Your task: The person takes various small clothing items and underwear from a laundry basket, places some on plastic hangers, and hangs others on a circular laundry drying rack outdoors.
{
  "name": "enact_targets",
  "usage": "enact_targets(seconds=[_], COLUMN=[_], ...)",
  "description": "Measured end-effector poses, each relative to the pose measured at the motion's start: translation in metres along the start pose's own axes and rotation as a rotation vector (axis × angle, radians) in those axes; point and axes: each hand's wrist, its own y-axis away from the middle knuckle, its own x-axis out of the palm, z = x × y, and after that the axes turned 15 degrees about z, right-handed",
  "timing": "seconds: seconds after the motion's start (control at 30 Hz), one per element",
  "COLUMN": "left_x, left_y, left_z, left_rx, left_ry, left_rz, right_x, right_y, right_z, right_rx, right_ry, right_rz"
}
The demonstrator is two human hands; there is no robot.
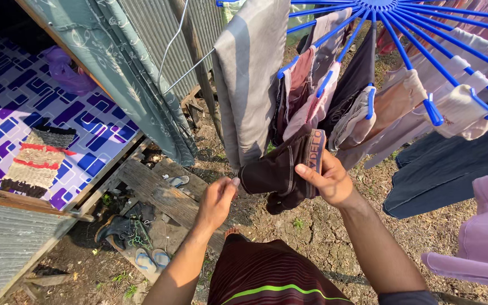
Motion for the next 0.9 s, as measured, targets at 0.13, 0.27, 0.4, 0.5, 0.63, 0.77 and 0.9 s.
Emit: enact_targets(seconds=[0.13, 0.27, 0.4, 0.5, 0.63, 0.77, 0.9], left_x=[-0.006, -0.016, -0.033, -0.057, -0.112, -0.156, -0.186], left_y=[0.000, -0.017, -0.030, -0.052, -0.096, -0.149, -0.209], left_z=[0.010, 0.008, 0.025, 0.037, 0.030, 0.003, -0.029], left_rx=[0.033, 0.014, 0.083, 0.037, 0.169, 0.155, 0.432], left_ry=[0.095, 0.491, 0.888, 0.815, 0.931, 0.607, 0.331], left_rz=[0.084, 0.077, 0.214, 0.157, 0.072, 0.057, 0.370], right_x=[0.027, 0.059, 0.093, 0.110, 0.142, 0.162, 0.171], right_y=[-0.019, -0.035, -0.076, -0.102, -0.134, -0.167, -0.191], right_z=[0.024, 0.038, 0.005, -0.020, -0.015, 0.004, 0.011], right_rx=[-0.216, -0.241, -0.122, -0.295, -0.302, -0.482, -0.525], right_ry=[-0.137, -0.234, -0.529, -0.066, -0.244, -0.267, -0.078], right_rz=[0.270, 0.584, 0.696, 0.550, 0.287, 0.113, -0.054])
